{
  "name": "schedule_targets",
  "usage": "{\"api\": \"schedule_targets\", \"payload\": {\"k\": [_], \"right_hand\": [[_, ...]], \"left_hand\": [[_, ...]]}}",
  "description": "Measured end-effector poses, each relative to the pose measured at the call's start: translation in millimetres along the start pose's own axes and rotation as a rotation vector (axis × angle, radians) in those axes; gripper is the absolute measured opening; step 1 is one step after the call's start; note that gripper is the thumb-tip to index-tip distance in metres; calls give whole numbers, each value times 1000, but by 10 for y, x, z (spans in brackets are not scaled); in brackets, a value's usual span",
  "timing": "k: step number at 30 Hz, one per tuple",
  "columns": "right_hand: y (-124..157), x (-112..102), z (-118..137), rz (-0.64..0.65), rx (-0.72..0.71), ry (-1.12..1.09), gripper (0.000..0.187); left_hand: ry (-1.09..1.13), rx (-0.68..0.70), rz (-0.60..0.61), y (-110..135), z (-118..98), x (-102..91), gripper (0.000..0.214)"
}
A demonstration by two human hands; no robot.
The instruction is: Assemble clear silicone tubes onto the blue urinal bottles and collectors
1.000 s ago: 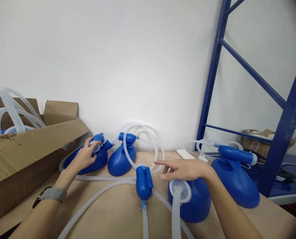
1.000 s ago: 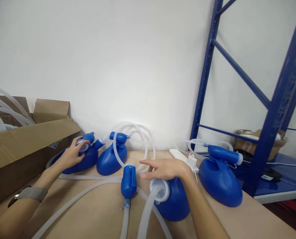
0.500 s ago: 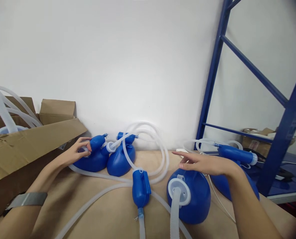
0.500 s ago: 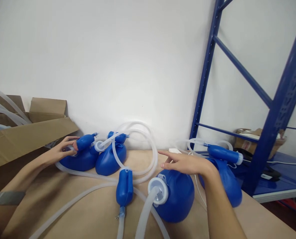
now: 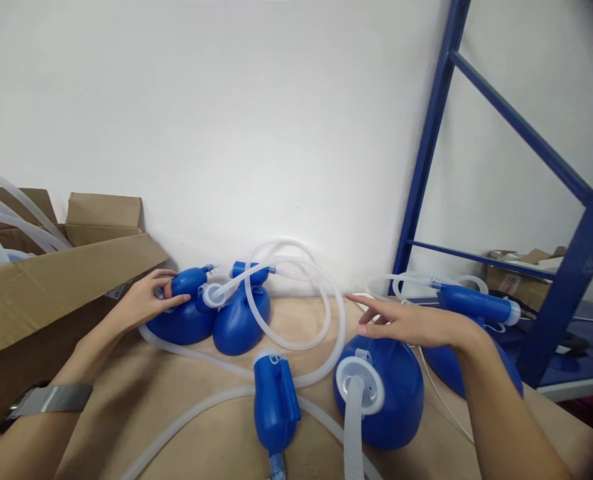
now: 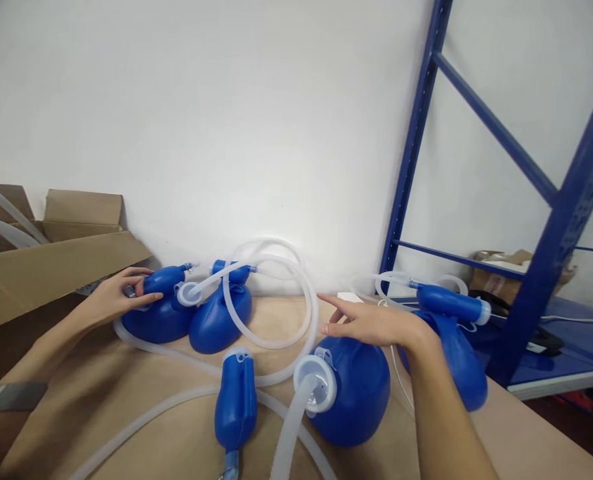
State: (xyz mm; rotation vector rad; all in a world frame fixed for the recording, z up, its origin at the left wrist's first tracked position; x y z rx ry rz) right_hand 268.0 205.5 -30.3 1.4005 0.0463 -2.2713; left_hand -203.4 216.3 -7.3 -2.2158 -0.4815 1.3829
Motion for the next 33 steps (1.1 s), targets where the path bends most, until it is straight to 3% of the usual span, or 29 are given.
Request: {"api": "schedule_targets", "payload": {"k": [6,9,12,15,18,21,26,30,33], "right_hand": [[-141,46,-93,2,12,5,107],[-211,-20,141,-118,-149,-98,115],[-253,-100,437,-253,-331,-345,122],[-276,-172,630,-394,-418,-564,110],[-189,-176,911,-455,-554,-551,82],[-2,-97,1214,-421,-693,-450,67],[310,140,1620,-333,-863,-147,58],[375,288,1741,-217,-922,-83,59],[377,270,1730,-215,-934,-127,64]], "left_hand": [[-116,4,-77,4,-70,-61,60],[-112,-13,-62,8,-54,-56,57],[-126,-23,-44,-3,-30,-45,54],[-149,-12,-18,-35,-46,0,48],[-217,-25,42,-71,-71,126,43],[-318,11,45,-82,-184,239,52],[-361,196,88,-24,-530,473,55],[-287,205,166,-15,-586,605,50],[-206,181,203,-28,-546,611,48]]}}
Point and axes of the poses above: each hand's wrist, its own y-axis away from the middle knuckle, its own x-axis out of the palm, z = x × y, the point moved 10 cm from there along -y, towards the middle knuckle
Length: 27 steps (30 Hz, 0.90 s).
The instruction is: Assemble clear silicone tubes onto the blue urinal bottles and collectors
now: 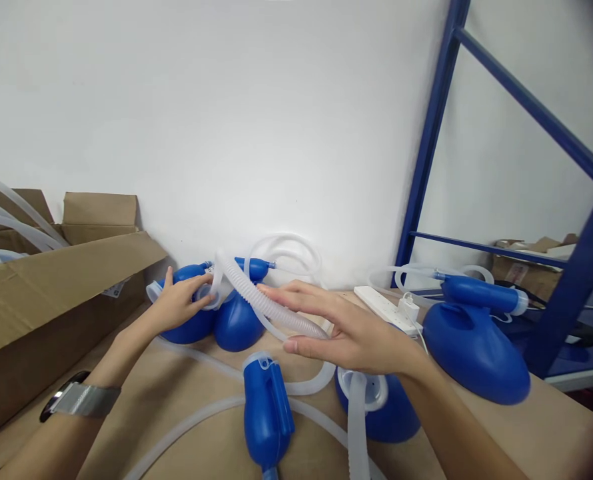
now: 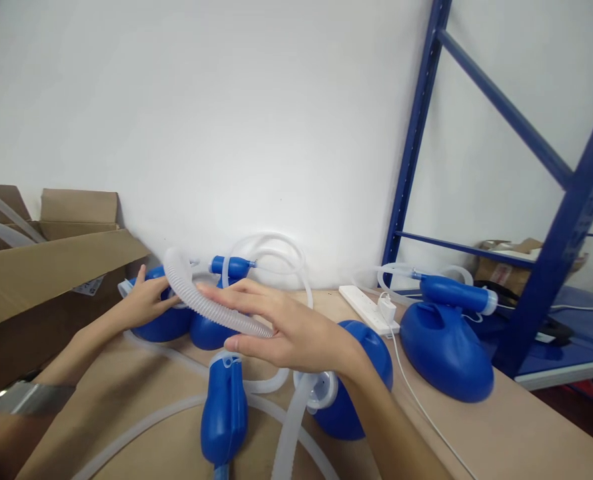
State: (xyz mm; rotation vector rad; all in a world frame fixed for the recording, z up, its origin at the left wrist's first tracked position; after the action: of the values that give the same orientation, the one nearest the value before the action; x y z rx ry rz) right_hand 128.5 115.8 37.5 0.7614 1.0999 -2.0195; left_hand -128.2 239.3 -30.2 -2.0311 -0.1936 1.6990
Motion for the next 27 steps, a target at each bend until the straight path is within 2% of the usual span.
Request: {"api": "schedule_targets", "payload": {"k": [4,8,13,16,18,21,25,27], "right_hand": [[23,-117,-71,-124,23,-143,75],[35,-132,-114,-160,48,-238,78],[25,-122,-90,-150,48,-209,78],[30,-179,-199,-169,108,-90,77],[68,-280,-386,-210,205,46,75],[198,-490,-797,-295,389,216,72],[400,-672,-1339,-370,546,275,76],[471,-675,-1510,-351,601,251,76]], "left_hand": [[119,62,93,25,-26,24,38],[166,87,110,47,-47,23,35],[208,98,108,44,-65,38,30],[202,84,67,19,-49,23,32],[181,67,31,0,-17,32,38],[145,41,13,-17,65,126,50],[91,69,-49,-2,134,206,69],[81,86,-41,9,123,210,72]]}}
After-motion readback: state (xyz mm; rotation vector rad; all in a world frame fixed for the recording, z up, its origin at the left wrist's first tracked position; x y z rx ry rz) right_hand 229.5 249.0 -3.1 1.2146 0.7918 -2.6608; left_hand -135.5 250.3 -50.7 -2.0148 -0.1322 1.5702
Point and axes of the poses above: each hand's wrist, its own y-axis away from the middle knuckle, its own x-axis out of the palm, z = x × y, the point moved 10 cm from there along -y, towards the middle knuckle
